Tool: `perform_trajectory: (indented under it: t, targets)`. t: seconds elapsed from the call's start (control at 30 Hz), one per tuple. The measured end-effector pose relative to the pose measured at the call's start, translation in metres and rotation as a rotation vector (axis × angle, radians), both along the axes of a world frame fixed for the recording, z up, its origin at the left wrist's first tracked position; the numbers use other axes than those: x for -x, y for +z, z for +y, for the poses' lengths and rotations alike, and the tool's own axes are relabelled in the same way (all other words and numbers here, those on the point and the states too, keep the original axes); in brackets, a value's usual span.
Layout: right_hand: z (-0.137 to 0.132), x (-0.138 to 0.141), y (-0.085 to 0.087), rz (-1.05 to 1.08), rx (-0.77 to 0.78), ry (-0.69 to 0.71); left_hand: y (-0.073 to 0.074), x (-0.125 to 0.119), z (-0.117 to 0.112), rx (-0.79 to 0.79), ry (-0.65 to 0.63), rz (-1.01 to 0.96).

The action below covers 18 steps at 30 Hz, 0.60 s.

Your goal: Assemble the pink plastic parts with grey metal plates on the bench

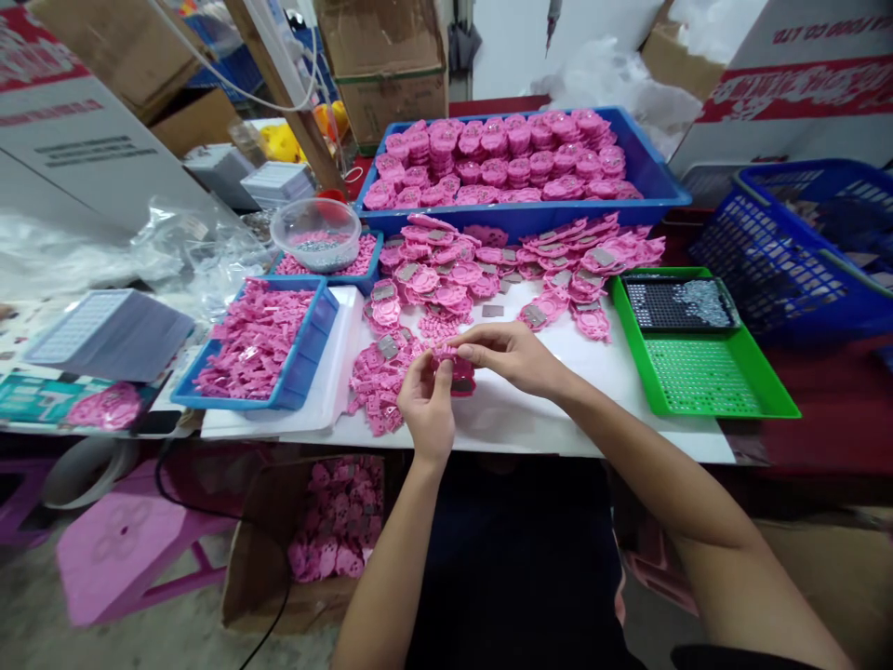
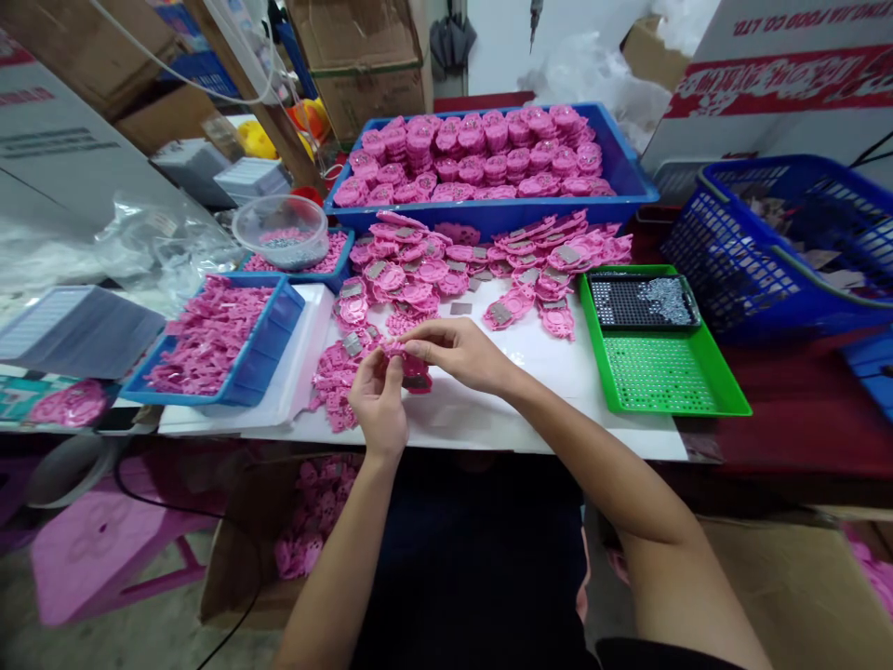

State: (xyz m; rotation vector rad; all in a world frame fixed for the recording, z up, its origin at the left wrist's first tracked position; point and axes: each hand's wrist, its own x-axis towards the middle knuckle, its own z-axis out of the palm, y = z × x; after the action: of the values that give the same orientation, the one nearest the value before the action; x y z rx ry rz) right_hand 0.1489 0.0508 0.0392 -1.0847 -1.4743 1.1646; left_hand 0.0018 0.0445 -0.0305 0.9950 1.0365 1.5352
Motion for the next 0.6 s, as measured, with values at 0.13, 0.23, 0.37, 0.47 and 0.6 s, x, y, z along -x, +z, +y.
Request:
perform_trajectory:
  t: [0.13, 0.23, 0.37, 0.47, 0.6]
  targets:
    - [-0.0025, 0.0001, 0.0049, -0.13, -0.071, -0.02, 0.0011, 0.0005, 0.0002, -0.033, 0.004, -0.01]
    - [-0.0049, 0.0019, 0.004, -0.267, -0.233, -0.034, 0.0024, 0.001, -0.0012, -0.066, 0.008, 0.024]
    - [-0.0062, 0.0036, -0.0005, -0.412, -0.447, -0.007, 0.0038, 0.002, -0.0044, -0.104, 0.024, 0.114]
    - [-0.0065, 0.0031, -0.0001, -0.441, -0.493, -0.001, 0.0044, 0.0024, -0.0065, -0.15, 0.01, 0.149]
    - [-0.0077, 0.0021, 0.0042, -0.431, -0.514, 0.011, 0.0022, 0.0025, -0.0081, -0.209, 0.012, 0.196]
